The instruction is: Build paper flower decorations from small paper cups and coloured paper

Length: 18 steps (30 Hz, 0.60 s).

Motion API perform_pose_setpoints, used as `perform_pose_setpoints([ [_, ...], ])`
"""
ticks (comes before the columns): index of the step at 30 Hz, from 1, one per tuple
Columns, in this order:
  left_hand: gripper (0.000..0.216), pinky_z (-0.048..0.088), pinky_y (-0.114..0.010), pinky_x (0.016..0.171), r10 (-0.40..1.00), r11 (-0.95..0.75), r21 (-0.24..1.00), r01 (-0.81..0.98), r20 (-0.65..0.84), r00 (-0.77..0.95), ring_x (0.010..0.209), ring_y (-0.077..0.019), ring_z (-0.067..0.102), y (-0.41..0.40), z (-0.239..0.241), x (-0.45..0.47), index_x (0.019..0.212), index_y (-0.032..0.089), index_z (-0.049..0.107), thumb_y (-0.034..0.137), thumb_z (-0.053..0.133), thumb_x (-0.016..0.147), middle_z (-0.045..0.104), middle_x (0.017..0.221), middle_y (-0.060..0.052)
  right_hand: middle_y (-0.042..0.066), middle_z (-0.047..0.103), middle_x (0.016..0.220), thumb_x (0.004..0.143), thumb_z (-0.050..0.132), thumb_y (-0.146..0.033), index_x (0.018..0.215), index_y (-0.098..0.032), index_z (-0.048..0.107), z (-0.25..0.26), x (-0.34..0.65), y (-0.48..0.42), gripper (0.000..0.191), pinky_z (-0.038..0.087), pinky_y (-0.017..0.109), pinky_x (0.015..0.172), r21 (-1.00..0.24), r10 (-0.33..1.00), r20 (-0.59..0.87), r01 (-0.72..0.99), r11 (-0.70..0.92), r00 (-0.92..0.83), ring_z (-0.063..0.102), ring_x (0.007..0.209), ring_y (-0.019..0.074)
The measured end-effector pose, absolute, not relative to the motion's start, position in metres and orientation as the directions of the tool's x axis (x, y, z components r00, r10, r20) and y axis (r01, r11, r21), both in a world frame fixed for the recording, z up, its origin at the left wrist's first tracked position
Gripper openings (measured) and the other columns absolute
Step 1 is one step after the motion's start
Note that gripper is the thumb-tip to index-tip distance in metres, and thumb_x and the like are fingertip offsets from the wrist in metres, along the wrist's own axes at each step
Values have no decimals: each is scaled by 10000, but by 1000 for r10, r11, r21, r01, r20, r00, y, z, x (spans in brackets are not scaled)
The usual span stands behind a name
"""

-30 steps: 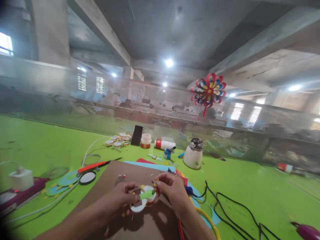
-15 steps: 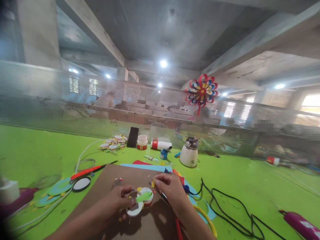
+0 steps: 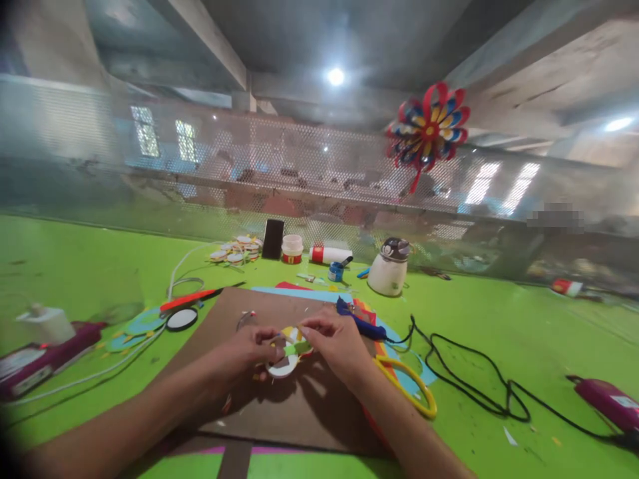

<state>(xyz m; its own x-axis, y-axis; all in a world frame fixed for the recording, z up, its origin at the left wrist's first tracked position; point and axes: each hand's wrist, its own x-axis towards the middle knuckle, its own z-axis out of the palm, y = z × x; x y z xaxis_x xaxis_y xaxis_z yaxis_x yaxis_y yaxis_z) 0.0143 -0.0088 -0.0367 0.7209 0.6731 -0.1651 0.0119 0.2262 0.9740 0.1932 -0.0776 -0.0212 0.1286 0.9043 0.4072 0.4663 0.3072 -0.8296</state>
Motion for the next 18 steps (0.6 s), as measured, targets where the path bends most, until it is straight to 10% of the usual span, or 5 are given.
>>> perform_pose_setpoints([
  [18, 217, 402, -165, 458, 570, 379, 925, -4, -230, 789, 580, -72, 554, -9, -27, 10, 859, 95, 701, 141, 726, 647, 634, 743, -34, 65, 694, 802, 741, 717, -256, 790, -214, 799, -26, 183, -77, 104, 496, 332, 711, -818, 890, 440, 464, 341, 122, 629, 763, 191],
])
